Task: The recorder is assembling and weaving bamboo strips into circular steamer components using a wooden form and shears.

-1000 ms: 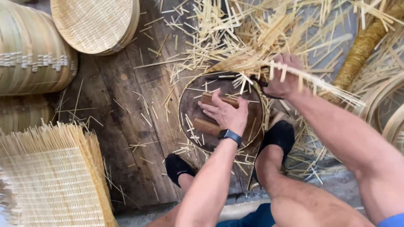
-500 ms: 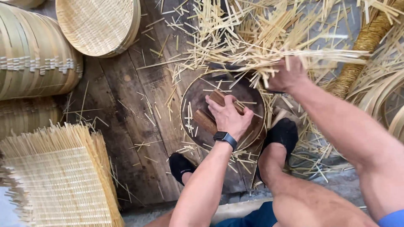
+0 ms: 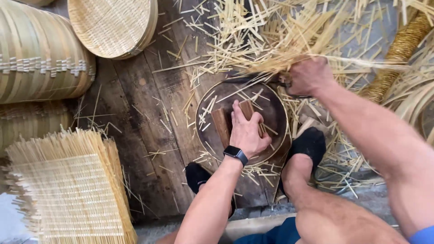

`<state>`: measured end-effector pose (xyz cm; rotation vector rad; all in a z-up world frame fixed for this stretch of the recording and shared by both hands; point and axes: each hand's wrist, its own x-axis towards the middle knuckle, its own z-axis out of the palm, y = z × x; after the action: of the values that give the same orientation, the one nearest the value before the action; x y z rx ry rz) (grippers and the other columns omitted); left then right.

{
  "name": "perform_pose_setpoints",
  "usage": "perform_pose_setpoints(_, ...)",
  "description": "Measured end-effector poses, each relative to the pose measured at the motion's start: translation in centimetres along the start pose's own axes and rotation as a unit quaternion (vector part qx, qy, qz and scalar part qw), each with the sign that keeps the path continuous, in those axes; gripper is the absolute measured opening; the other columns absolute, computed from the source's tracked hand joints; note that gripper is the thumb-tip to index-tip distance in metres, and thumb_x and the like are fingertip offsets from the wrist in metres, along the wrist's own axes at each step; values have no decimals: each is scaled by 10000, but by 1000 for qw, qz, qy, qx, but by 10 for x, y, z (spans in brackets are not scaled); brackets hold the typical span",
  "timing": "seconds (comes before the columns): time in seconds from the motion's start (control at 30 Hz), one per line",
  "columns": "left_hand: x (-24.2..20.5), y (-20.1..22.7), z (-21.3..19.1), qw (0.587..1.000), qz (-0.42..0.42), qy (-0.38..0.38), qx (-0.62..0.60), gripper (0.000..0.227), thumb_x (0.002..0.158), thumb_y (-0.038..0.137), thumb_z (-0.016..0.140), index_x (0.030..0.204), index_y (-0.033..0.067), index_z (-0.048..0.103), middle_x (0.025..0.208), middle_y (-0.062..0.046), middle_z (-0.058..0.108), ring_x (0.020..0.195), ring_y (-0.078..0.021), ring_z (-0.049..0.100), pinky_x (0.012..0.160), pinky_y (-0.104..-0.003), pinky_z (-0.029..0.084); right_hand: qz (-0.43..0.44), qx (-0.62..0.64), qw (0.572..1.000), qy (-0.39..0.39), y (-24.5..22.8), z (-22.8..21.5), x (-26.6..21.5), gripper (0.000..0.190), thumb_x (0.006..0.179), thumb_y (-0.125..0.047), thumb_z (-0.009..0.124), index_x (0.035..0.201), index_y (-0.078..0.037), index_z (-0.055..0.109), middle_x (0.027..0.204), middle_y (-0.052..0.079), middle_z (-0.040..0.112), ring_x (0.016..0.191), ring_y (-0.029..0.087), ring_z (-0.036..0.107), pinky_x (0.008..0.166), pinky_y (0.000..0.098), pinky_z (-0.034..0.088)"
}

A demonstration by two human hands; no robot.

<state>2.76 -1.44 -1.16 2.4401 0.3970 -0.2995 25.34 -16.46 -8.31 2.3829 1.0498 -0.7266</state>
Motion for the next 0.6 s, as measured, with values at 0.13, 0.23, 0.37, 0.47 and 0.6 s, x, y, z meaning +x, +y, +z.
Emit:
perform_pose_setpoints(0.13, -7, -9, -8, 999, 23, -45, 5, 540, 594, 243, 806, 1097, 126, 651, 1518, -508, 152, 1449, -628, 240, 1224, -575, 249, 24, 69, 995, -68, 46, 21, 3, 391, 926, -527, 528, 1152, -248, 682, 789, 56, 673, 663, 158, 652, 589, 328, 551)
perform_pose_setpoints(0.23, -2, 3, -29, 998, 19, -60, -6, 668, 603, 281, 814, 1240, 172, 644, 1523, -481, 172, 1359, -622, 325, 1143, -540, 345, 103, 146, 982, -64, 81, 65, 5, 590, 939, -688, 528, 1093, -148, 708, 806, 98, 670, 701, 217, 658, 667, 383, 556)
perform_pose_setpoints(0.37, 27, 0, -67, 990, -74, -43, -109, 689, 786, 379, 721, 1436, 228, 547, 1292, -174, 675, 1212, -374, 648, 1017, -472, 533, 236, 314, 920, -7, 89, 98, 0, 920, 855, -808, 703, 1120, 72, 742, 945, 239, 659, 905, 401, 661, 857, 504, 547)
perform_pose_setpoints(0.47, 74, -63, -33, 988, 49, 148, 2, 318, 971, 305, 678, 1246, 146, 689, 1189, -132, 721, 1120, -357, 650, 968, -474, 535, 264, 315, 910, 57, 72, 124, -22, 1043, 686, -713, 842, 1228, 145, 601, 1189, 311, 596, 1151, 458, 573, 998, 513, 471)
perform_pose_setpoints(0.6, 124, -98, -16, 984, 123, 130, 23, 240, 968, 317, 699, 1104, 129, 763, 1127, -122, 739, 1121, -356, 645, 1010, -461, 507, 247, 313, 913, 91, 36, 130, -46, 1092, 626, -513, 907, 1364, 158, 464, 1373, 340, 467, 1307, 467, 405, 1092, 513, 331)
